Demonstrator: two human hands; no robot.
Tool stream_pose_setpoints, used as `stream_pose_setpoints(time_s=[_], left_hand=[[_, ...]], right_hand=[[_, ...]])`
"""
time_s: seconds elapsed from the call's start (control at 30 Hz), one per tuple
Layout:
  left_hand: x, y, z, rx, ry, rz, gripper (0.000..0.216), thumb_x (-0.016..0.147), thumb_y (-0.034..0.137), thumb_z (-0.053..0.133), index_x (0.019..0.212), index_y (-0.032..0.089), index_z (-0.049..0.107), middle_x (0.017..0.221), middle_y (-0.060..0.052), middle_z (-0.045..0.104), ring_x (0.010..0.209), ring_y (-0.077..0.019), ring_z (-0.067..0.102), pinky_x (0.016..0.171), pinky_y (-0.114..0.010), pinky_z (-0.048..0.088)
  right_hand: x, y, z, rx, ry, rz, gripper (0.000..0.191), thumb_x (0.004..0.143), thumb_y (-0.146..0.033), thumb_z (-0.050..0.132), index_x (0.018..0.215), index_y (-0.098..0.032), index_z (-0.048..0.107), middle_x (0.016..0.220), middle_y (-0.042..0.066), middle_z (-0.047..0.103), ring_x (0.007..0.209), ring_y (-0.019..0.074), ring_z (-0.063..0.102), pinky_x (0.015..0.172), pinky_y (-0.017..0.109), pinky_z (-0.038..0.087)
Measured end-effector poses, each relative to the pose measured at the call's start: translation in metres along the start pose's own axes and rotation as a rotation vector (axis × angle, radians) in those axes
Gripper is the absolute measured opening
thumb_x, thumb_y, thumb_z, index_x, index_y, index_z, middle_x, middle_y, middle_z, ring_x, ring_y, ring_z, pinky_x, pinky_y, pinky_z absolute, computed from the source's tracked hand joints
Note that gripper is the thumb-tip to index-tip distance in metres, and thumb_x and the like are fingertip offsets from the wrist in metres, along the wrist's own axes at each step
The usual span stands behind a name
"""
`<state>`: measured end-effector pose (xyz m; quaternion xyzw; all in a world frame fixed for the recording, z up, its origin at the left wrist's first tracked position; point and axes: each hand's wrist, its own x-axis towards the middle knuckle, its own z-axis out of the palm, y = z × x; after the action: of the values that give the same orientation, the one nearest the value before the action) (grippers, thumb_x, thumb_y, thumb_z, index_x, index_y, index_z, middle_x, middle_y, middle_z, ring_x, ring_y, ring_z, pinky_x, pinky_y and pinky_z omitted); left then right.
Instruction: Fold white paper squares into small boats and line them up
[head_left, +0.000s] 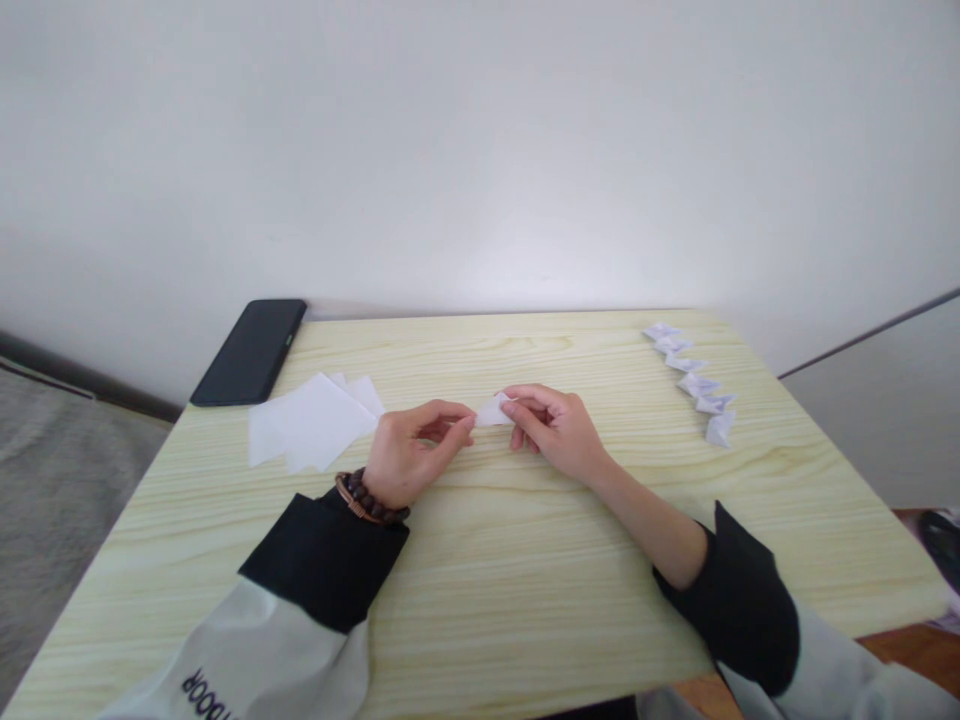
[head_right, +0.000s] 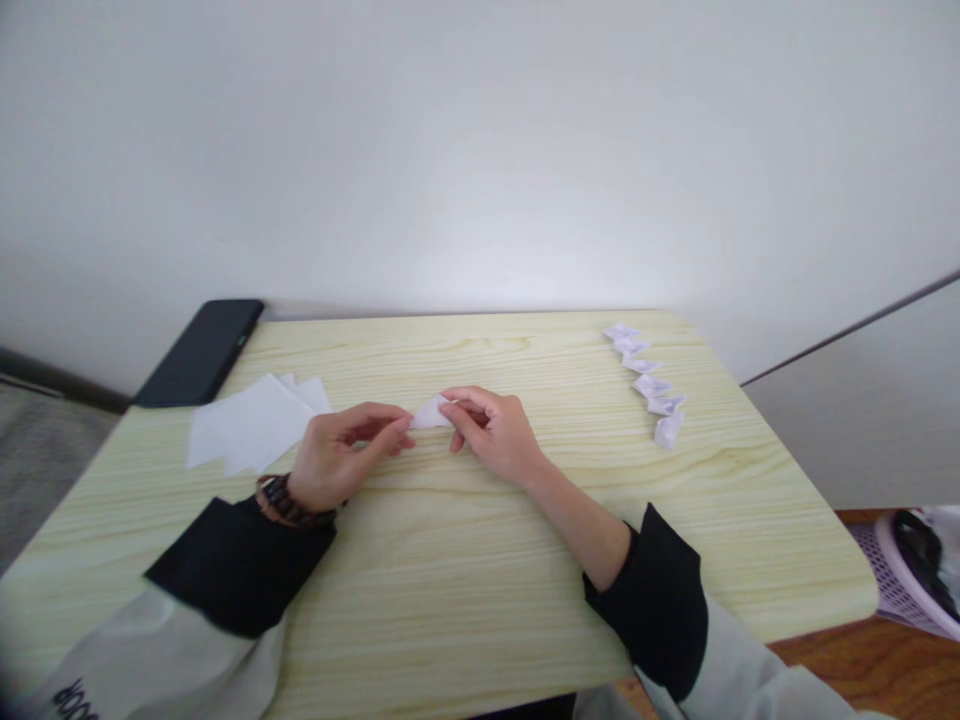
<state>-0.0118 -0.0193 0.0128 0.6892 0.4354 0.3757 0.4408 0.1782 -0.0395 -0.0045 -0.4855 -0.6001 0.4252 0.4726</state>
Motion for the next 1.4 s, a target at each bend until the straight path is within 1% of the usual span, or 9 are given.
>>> stream_pose_setpoints(time_s=[0.17, 0.27, 0.4, 0.63, 0.8, 0.93, 1.1, 1.27, 1.4], left_hand=[[0.006, -0.0011, -0.0055, -0.219, -0.126, -0.181, 0.031, 0.078, 0.042, 0.059, 0.082, 0.011, 0.062, 0.061, -0.005, 0.069, 0.056, -0.0161, 0.067, 0.053, -0.022, 0.053], [0.0087, -0.0022, -0.0079, -0.216, -0.18, -0.239, 0.033, 0.079, 0.043, 0.058, 0.085, 0.011, 0.065, 0.063, -0.005, 0.071, 0.056, -0.0142, 0.066, 0.056, -0.022, 0.054], [0.0088, -0.001, -0.0091, -0.153, -0.238, -0.238, 0.031, 0.079, 0.041, 0.059, 0.083, 0.012, 0.069, 0.069, -0.006, 0.072, 0.057, -0.0119, 0.065, 0.058, -0.019, 0.053], [0.0086, 0.0, -0.0065, -0.119, -0.207, -0.229, 0.028, 0.072, 0.039, 0.067, 0.081, 0.012, 0.069, 0.066, -0.004, 0.071, 0.056, -0.0111, 0.063, 0.058, -0.019, 0.053], [0.0065, -0.0041, -0.0041, -0.045, -0.18, -0.182, 0.028, 0.073, 0.04, 0.065, 0.078, 0.012, 0.066, 0.06, -0.002, 0.067, 0.054, -0.0104, 0.06, 0.055, -0.02, 0.05], [0.0056, -0.0052, -0.0036, -0.048, -0.145, -0.154, 0.029, 0.075, 0.042, 0.062, 0.079, 0.013, 0.061, 0.068, -0.003, 0.068, 0.053, -0.0096, 0.059, 0.054, -0.02, 0.049], [0.0071, -0.0035, -0.0039, -0.089, -0.106, -0.173, 0.031, 0.074, 0.044, 0.064, 0.079, 0.013, 0.06, 0.072, -0.005, 0.069, 0.051, -0.0093, 0.058, 0.054, -0.022, 0.049], [0.0084, -0.0015, -0.0032, -0.135, -0.045, -0.21, 0.036, 0.07, 0.047, 0.066, 0.078, 0.013, 0.059, 0.072, -0.006, 0.069, 0.05, -0.0105, 0.058, 0.053, -0.025, 0.051], [0.0083, 0.0, -0.0029, -0.144, -0.053, -0.224, 0.036, 0.069, 0.047, 0.067, 0.078, 0.013, 0.058, 0.072, -0.006, 0.069, 0.05, -0.0106, 0.058, 0.053, -0.025, 0.052]], right_hand=[[-0.0006, 0.0017, -0.0002, -0.06, -0.005, -0.102, 0.02, 0.084, -0.032, 0.055, 0.095, -0.017, 0.063, 0.072, 0.001, 0.067, 0.047, 0.0065, 0.058, 0.042, 0.016, 0.043], [-0.0011, 0.0023, -0.0005, -0.09, -0.008, -0.135, 0.02, 0.085, -0.033, 0.054, 0.094, -0.018, 0.063, 0.079, 0.002, 0.067, 0.048, 0.007, 0.059, 0.045, 0.017, 0.046], [-0.0016, 0.0029, -0.0003, -0.1, 0.002, -0.142, 0.02, 0.085, -0.032, 0.054, 0.096, -0.018, 0.062, 0.079, 0.003, 0.068, 0.05, 0.008, 0.06, 0.048, 0.018, 0.048], [-0.0028, 0.002, -0.0006, -0.158, -0.005, -0.149, 0.019, 0.085, -0.031, 0.055, 0.095, -0.017, 0.063, 0.08, 0.004, 0.071, 0.05, 0.0089, 0.062, 0.048, 0.019, 0.05], [-0.0039, 0.0012, -0.0007, -0.19, -0.022, -0.147, 0.019, 0.085, -0.031, 0.055, 0.097, -0.018, 0.062, 0.076, 0.003, 0.071, 0.05, 0.0085, 0.061, 0.049, 0.018, 0.048], [-0.0037, 0.0004, -0.0007, -0.128, -0.012, -0.106, 0.024, 0.084, -0.033, 0.055, 0.102, -0.019, 0.058, 0.077, 0.002, 0.07, 0.05, 0.0082, 0.061, 0.047, 0.018, 0.046], [-0.0012, -0.0001, 0.0003, -0.043, 0.002, -0.045, 0.028, 0.083, -0.04, 0.055, 0.1, -0.017, 0.059, 0.081, 0.006, 0.072, 0.051, 0.0089, 0.06, 0.049, 0.02, 0.049], [0.0002, 0.0018, -0.0005, 0.035, -0.017, 0.014, 0.035, 0.089, -0.045, 0.043, 0.098, -0.015, 0.059, 0.083, 0.008, 0.071, 0.05, 0.0088, 0.06, 0.04, 0.018, 0.042], [0.0001, 0.0037, -0.0012, 0.01, -0.021, 0.034, 0.035, 0.091, -0.045, 0.04, 0.088, -0.015, 0.059, 0.085, 0.008, 0.071, 0.049, 0.0082, 0.061, 0.039, 0.017, 0.039]])
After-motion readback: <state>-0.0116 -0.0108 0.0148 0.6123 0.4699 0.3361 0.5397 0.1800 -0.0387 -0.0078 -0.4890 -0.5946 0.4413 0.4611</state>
